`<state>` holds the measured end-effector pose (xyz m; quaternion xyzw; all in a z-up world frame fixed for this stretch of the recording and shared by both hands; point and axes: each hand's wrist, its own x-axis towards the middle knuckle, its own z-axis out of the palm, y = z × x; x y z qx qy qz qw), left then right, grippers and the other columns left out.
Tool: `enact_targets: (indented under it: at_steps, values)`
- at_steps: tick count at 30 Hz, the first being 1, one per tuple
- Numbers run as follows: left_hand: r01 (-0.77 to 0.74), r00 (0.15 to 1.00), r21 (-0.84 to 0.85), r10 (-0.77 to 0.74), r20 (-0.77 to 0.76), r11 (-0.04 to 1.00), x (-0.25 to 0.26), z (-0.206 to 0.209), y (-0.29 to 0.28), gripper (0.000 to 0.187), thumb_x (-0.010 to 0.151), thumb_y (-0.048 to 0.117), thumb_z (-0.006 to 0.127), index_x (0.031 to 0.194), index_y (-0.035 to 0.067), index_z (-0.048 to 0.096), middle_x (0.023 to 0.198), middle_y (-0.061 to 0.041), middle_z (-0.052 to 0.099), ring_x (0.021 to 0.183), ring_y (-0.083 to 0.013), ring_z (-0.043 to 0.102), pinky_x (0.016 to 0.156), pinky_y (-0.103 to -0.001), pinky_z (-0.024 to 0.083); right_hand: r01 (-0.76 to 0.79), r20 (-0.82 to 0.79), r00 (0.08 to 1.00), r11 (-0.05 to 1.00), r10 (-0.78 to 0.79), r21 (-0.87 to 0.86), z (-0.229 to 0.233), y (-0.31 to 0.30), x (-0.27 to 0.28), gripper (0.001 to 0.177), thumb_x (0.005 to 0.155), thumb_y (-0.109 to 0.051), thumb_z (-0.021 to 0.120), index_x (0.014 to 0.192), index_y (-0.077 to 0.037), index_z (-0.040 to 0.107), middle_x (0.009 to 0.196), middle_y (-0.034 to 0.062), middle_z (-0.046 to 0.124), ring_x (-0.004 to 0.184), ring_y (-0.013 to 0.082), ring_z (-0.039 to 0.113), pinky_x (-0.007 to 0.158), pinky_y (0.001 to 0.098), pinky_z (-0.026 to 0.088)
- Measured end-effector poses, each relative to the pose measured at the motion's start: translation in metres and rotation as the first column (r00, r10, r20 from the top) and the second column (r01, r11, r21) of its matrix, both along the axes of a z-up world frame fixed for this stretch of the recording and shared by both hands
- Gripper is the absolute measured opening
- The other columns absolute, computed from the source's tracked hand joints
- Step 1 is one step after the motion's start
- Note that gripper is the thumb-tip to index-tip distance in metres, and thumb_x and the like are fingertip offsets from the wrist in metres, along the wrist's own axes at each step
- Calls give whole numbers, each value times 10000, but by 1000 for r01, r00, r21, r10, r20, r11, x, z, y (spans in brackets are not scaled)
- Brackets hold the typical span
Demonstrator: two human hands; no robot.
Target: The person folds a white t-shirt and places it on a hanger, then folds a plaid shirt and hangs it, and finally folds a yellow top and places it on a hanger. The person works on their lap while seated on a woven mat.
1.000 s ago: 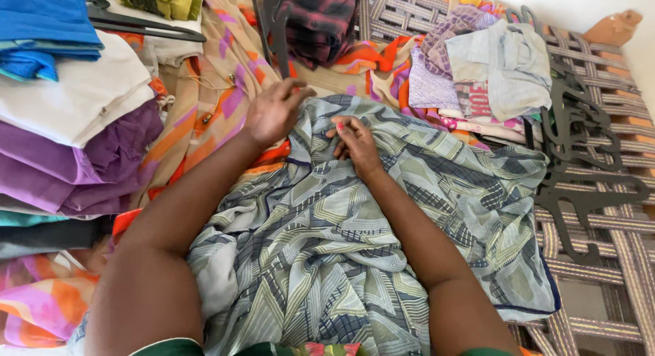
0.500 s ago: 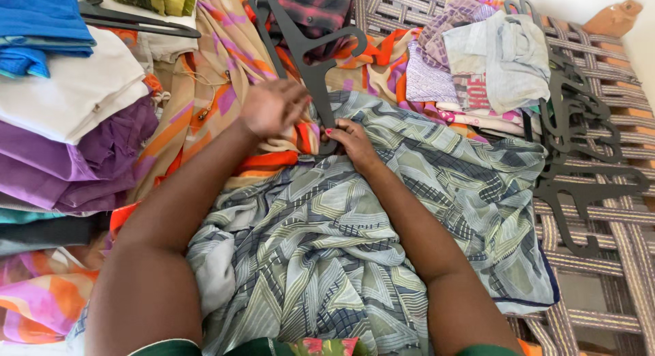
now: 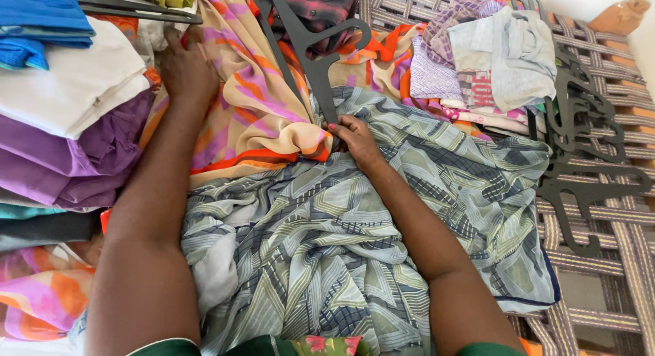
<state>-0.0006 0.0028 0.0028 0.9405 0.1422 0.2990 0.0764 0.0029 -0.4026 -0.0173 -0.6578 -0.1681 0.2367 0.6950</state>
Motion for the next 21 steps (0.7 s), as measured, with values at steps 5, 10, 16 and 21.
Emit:
enact_targets:
  at_steps: [5, 10, 16, 21]
  values:
    - [14, 999, -18, -14, 29, 1000, 4, 3, 17, 628, 878, 278, 836, 1339, -72, 590, 1491, -291, 341, 1142, -480, 567, 956, -499, 488, -7, -12, 1000, 1000, 8, 30, 0, 0, -1, 218, 1006, -229, 638, 1107, -54, 722, 857, -24, 708, 643, 36, 605, 563, 192, 460]
    - [435, 866, -585, -140, 481, 684, 43, -4, 41, 419, 954, 353, 914, 1139, 36, 713, 1232, -211, 594, 989, -380, 637, 913, -433, 504, -1, -8, 1000, 1000, 1, 4, -1, 1, 0, 217, 1018, -227, 634, 1113, -55, 726, 841, -19, 697, 618, 36, 583, 552, 188, 440]
    - [359, 928, -818, 267, 260, -449, 41, 21, 75, 528, 892, 594, 593, 1046, 97, 685, 1022, -104, 647, 808, -289, 694, 673, -441, 625, -10, -9, 1000, 1000, 10, 12, 0, 0, -2, 208, 1021, -226, 632, 1102, -55, 719, 828, -22, 691, 614, 35, 584, 551, 189, 440]
    - [682, 731, -561, 445, 517, -468, 47, 19, 112, 644, 887, 588, 593, 1245, 57, 665, 1312, -169, 606, 1167, -374, 687, 919, -566, 667, -15, -30, 999, 999, 17, 41, 2, 1, -2, 177, 1025, -221, 639, 1044, -53, 690, 825, -20, 684, 639, 40, 615, 569, 202, 477]
